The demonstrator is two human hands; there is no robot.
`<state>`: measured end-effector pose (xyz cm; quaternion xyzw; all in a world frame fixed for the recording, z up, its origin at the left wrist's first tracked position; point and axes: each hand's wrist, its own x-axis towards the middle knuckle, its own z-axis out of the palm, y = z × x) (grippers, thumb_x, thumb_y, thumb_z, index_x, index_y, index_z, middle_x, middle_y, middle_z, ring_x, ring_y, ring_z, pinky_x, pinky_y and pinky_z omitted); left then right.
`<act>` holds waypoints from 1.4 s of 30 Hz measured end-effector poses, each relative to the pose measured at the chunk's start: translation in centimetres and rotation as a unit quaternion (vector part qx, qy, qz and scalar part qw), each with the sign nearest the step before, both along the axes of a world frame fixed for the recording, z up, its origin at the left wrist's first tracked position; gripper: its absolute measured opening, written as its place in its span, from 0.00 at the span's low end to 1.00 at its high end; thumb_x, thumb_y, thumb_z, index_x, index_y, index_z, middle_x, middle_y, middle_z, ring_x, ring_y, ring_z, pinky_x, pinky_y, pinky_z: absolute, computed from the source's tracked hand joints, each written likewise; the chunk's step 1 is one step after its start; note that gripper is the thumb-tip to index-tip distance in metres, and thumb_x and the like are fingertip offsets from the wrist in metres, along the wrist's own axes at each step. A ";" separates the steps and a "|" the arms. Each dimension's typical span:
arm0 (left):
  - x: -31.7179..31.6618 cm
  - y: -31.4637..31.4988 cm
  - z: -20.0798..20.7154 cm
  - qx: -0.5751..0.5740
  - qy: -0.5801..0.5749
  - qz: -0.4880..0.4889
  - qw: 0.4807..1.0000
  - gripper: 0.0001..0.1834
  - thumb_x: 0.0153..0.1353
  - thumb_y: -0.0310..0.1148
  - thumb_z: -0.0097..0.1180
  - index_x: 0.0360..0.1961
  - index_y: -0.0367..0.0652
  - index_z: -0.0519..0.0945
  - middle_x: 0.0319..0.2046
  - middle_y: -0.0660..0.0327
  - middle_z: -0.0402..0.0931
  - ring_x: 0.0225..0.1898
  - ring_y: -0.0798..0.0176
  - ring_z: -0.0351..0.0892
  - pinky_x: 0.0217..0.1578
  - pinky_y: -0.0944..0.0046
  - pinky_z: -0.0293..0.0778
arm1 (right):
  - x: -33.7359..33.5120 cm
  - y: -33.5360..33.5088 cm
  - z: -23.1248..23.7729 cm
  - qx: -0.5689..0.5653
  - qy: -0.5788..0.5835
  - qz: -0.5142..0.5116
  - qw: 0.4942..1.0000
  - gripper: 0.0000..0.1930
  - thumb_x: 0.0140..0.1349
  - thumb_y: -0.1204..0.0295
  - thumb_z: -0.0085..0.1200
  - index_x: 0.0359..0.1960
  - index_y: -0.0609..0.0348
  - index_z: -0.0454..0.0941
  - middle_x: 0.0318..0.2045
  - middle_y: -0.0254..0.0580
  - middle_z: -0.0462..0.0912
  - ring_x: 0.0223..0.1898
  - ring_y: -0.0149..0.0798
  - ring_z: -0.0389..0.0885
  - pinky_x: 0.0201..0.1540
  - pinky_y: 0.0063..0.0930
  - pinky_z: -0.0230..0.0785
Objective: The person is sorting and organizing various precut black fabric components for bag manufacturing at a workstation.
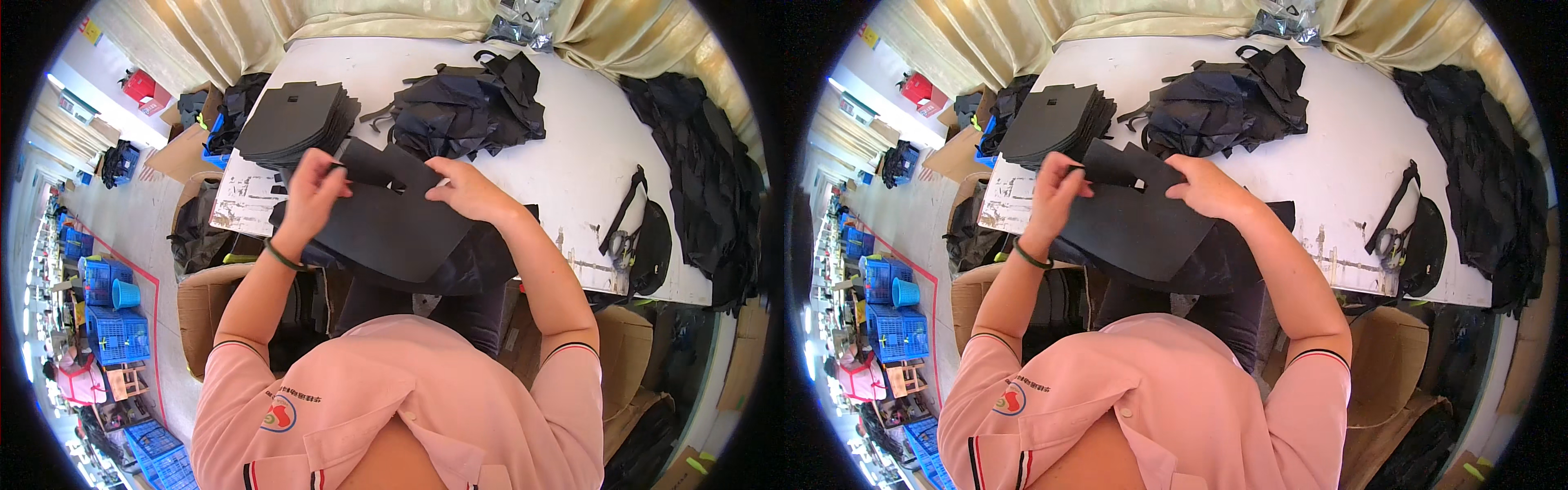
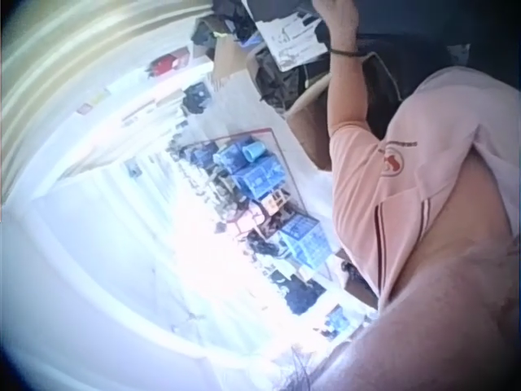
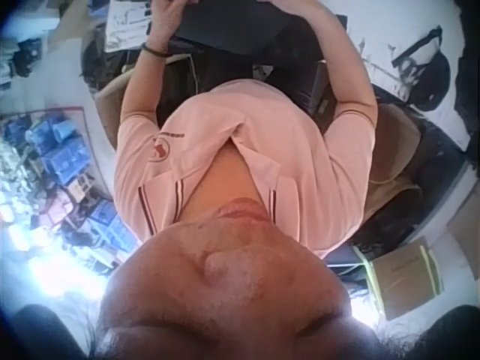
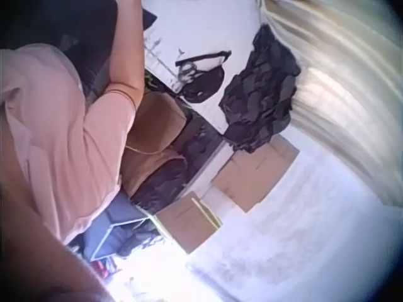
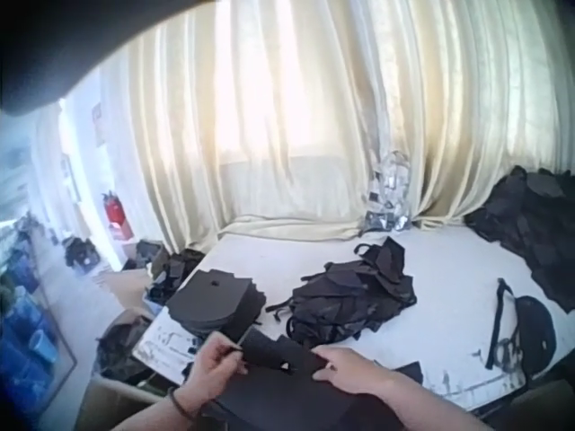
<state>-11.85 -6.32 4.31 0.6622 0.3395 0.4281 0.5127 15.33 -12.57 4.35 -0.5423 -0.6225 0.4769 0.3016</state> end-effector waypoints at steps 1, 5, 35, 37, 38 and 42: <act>-0.9 0.6 -0.1 -0.015 -0.035 0.019 0.999 0.03 0.66 0.25 0.49 0.39 0.41 0.70 0.28 0.63 0.75 0.27 0.69 0.78 0.33 0.68 0.75 | 0.6 0.2 -1.0 -0.002 0.002 -0.004 1.000 0.17 0.59 0.80 0.55 0.51 0.63 0.73 0.37 0.40 0.81 0.37 0.31 0.79 0.44 0.25 0.71; -6.4 1.5 -0.2 -0.092 -0.108 0.161 0.977 0.04 0.65 0.29 0.51 0.40 0.43 0.71 0.28 0.60 0.77 0.23 0.66 0.77 0.28 0.67 0.76 | 2.7 0.0 -4.3 0.001 -0.068 -0.009 0.998 0.21 0.59 0.79 0.55 0.56 0.59 0.72 0.39 0.45 0.82 0.41 0.37 0.80 0.46 0.30 0.71; 15.3 6.3 -3.7 -0.162 0.376 -0.542 0.734 0.35 0.44 0.26 0.71 0.57 0.36 0.72 0.47 0.58 0.78 0.48 0.64 0.75 0.52 0.64 0.71 | 3.8 -5.3 -2.6 0.139 -0.317 -0.038 0.937 0.33 0.51 0.68 0.66 0.61 0.46 0.69 0.46 0.42 0.81 0.45 0.46 0.79 0.51 0.40 0.66; 15.8 6.0 -3.7 -0.157 0.357 -0.539 0.747 0.35 0.44 0.25 0.70 0.56 0.36 0.73 0.46 0.58 0.78 0.48 0.64 0.76 0.52 0.65 0.71 | 4.0 -5.6 -2.6 0.148 -0.322 -0.047 0.934 0.33 0.52 0.67 0.65 0.61 0.45 0.68 0.43 0.41 0.81 0.44 0.45 0.79 0.50 0.41 0.64; 15.9 5.8 -3.6 -0.154 0.334 -0.530 0.764 0.34 0.43 0.24 0.70 0.55 0.36 0.74 0.46 0.59 0.79 0.47 0.64 0.76 0.52 0.65 0.71 | 4.0 -5.7 -2.6 0.159 -0.330 -0.053 0.929 0.33 0.52 0.66 0.65 0.61 0.45 0.68 0.42 0.41 0.81 0.43 0.45 0.79 0.50 0.41 0.64; 15.8 5.5 -2.9 -0.140 0.311 -0.530 0.777 0.32 0.46 0.21 0.68 0.55 0.39 0.74 0.45 0.61 0.79 0.46 0.67 0.76 0.52 0.66 0.70 | 3.2 -5.8 -2.2 0.178 -0.408 -0.062 0.893 0.31 0.53 0.66 0.64 0.60 0.47 0.68 0.38 0.41 0.81 0.39 0.44 0.81 0.47 0.40 0.64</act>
